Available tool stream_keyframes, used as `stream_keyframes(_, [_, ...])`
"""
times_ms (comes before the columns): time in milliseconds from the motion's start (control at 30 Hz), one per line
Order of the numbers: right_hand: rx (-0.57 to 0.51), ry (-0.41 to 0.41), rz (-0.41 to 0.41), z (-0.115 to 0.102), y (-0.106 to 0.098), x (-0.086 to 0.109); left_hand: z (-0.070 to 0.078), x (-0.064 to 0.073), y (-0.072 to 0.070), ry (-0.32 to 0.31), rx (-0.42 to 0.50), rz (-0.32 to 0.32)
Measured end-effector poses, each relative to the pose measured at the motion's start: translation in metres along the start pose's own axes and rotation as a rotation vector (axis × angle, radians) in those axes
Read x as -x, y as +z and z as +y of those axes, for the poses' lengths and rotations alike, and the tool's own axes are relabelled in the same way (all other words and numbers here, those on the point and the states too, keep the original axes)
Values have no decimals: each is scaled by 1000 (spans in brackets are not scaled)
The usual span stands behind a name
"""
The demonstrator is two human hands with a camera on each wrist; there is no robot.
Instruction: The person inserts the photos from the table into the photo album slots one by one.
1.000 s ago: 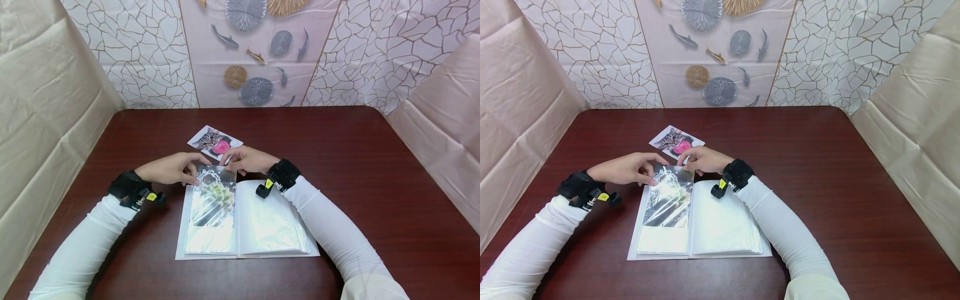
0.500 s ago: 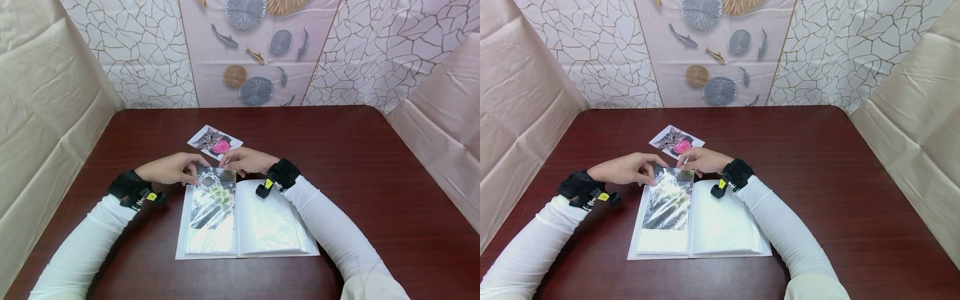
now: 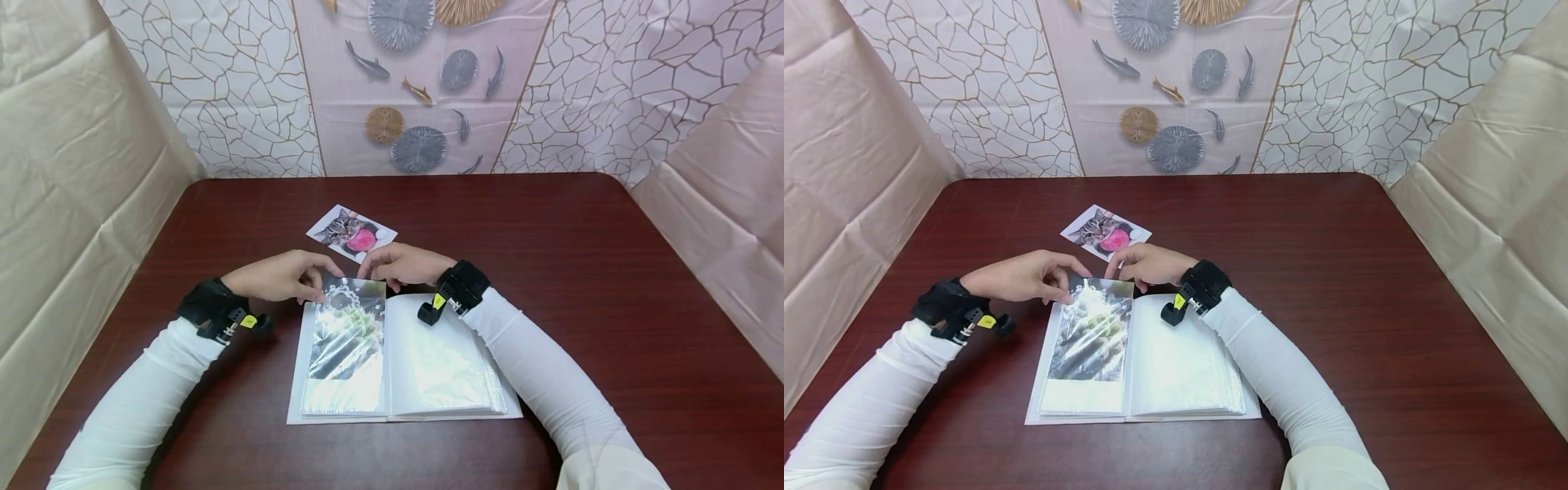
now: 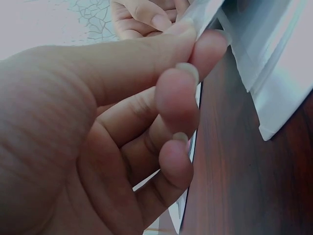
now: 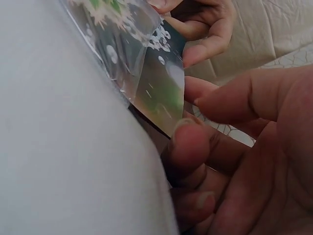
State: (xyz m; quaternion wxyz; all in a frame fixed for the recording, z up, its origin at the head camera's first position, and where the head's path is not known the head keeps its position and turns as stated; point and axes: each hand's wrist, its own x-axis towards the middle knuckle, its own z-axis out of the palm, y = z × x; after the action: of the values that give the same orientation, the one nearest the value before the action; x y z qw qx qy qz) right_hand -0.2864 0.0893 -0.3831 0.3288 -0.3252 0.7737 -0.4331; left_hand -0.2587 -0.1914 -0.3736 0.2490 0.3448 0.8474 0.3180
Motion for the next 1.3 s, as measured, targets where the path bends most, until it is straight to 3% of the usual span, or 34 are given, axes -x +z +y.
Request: stream_keyframes(1300, [-42,41,-22,1,1,1,1,2,-2,46,-1,-27])
